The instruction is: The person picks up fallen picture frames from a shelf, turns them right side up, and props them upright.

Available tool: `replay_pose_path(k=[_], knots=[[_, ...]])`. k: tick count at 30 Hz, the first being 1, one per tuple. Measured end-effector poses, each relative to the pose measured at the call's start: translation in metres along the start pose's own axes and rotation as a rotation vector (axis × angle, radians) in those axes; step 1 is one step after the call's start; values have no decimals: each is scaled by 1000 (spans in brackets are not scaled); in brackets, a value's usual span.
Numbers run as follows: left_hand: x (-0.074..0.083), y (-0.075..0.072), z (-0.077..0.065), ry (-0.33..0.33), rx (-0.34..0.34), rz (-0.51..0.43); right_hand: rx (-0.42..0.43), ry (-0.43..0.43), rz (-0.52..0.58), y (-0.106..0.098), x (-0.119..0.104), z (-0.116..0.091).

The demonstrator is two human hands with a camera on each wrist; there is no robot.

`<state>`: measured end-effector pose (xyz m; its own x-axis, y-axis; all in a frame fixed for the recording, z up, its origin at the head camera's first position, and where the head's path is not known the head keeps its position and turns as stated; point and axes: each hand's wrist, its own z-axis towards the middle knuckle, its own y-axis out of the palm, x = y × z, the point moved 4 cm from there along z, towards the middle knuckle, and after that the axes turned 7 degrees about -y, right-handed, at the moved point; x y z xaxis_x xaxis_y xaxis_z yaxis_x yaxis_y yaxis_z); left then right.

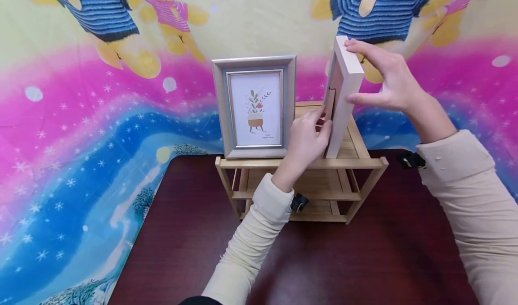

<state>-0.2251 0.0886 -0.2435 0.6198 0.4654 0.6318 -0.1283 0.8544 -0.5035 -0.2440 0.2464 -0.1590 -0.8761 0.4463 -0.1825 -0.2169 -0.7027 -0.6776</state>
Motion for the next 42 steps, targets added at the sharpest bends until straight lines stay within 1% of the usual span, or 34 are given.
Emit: replay_pose_path(k=[2,4,8,11,18,22,26,30,34,42], knots=[[-1,2,5,-35,-49,60,2,-14,11,0,0,0],[-2,4,10,-50,-81,125,3,-33,18,1,1,0],[-1,5,16,-52,-124,220,4,-53,16,1,1,1],[1,4,17,-39,-130,267,6,-54,8,2,1,1],[3,-3,17,11,-110,364,11,-49,6,3,1,0],[6,-7,17,30,-110,441,5,-33,-1,3,1,0],[9,-5,17,38,-125,525,-17,-22,-7,1,0,3],[9,-3,15,28,-122,549,-63,-23,-21,-1,-1,8],[7,-1,13,7,-104,520,-106,-23,-41,-1,-2,13],[5,3,13,12,-59,482,-193,-49,-53,-1,-2,21]])
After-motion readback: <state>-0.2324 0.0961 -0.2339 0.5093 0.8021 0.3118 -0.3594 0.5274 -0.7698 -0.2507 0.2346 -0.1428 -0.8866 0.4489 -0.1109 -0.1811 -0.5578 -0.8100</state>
